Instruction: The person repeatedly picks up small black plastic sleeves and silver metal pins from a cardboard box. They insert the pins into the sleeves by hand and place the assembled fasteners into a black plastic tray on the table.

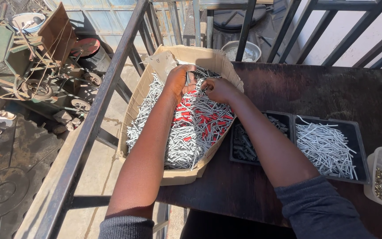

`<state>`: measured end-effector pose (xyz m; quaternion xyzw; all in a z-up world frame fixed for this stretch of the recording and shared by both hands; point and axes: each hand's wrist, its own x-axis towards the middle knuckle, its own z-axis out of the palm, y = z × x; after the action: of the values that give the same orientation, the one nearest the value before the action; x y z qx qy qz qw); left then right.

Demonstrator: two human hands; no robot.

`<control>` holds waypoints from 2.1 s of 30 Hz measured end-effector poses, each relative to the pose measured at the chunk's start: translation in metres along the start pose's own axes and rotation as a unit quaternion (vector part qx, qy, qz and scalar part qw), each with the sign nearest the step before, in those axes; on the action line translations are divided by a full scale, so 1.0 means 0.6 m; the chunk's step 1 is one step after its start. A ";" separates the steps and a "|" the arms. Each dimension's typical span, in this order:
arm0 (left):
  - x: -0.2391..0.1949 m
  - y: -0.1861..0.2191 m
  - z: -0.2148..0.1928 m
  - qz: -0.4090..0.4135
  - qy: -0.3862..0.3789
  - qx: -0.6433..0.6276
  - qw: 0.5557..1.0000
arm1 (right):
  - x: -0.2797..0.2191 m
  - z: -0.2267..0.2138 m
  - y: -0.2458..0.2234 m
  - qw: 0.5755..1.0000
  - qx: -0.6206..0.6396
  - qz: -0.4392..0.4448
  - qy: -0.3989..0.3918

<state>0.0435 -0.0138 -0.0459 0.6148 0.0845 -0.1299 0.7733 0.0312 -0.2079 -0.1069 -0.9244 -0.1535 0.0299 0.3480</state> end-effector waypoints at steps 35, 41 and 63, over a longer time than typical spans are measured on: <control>-0.007 0.022 -0.006 0.021 -0.006 -0.153 0.988 | 0.120 -0.056 -0.034 0.992 0.109 0.028 0.063; -0.017 0.042 -0.027 -0.005 0.023 -0.270 0.963 | 0.126 -0.009 -0.009 0.963 -0.261 0.006 0.070; -0.014 0.032 -0.020 -0.031 -0.023 -0.197 0.980 | 0.069 -0.023 -0.052 0.986 -0.139 -0.037 0.082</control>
<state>0.0416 0.0028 -0.0285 0.4442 0.1097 -0.1487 0.8767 0.0647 -0.1818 -0.0740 -0.9568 -0.1613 -0.0804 0.2283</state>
